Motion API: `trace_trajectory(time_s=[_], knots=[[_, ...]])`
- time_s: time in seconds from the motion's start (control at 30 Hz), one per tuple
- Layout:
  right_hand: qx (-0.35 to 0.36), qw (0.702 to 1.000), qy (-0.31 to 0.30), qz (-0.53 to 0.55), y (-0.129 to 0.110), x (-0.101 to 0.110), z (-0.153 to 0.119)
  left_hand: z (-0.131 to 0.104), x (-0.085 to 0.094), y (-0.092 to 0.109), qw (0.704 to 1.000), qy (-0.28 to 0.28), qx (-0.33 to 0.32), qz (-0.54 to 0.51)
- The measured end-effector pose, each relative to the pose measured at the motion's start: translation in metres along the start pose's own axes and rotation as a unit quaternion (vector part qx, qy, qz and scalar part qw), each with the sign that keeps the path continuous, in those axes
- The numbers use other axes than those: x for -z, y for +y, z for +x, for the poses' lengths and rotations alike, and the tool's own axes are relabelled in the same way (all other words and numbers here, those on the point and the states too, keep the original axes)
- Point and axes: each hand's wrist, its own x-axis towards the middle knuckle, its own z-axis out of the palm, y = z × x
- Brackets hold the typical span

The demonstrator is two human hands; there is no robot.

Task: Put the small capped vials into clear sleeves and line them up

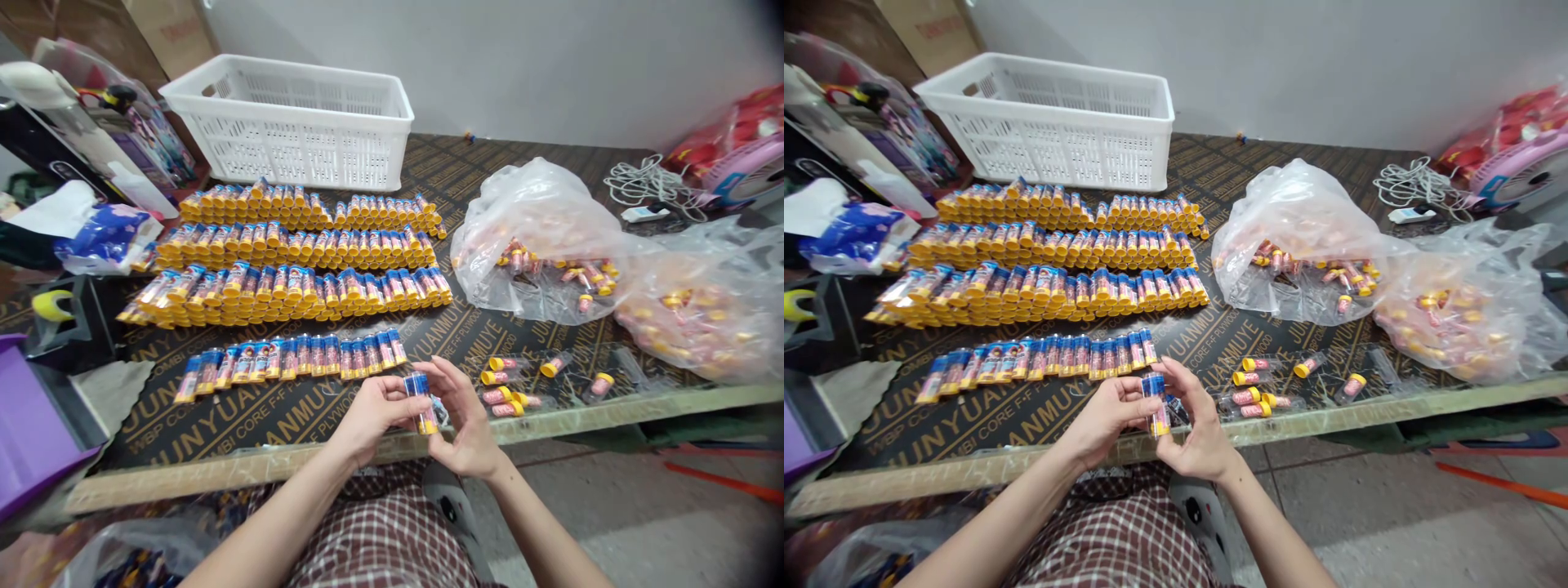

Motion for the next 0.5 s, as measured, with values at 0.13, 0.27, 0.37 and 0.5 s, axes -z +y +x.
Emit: trace_trajectory(time_s=[0.13,0.27,0.37,0.5], knots=[[0.011,0.999,-0.017,-0.035,0.000,0.008,0.006,0.004,0.003,-0.005,1.000,0.007,-0.018,0.006],[0.068,0.987,0.025,-0.143,0.007,0.040,0.053,0.013,0.004,-0.015,0.956,0.109,-0.122,0.244],[0.093,0.970,0.037,-0.221,0.022,0.067,0.109,0.019,0.001,-0.023,0.829,0.158,-0.157,0.514],[0.090,0.952,-0.021,-0.293,0.045,0.080,0.172,0.023,-0.004,-0.029,0.705,0.137,-0.120,0.686]])
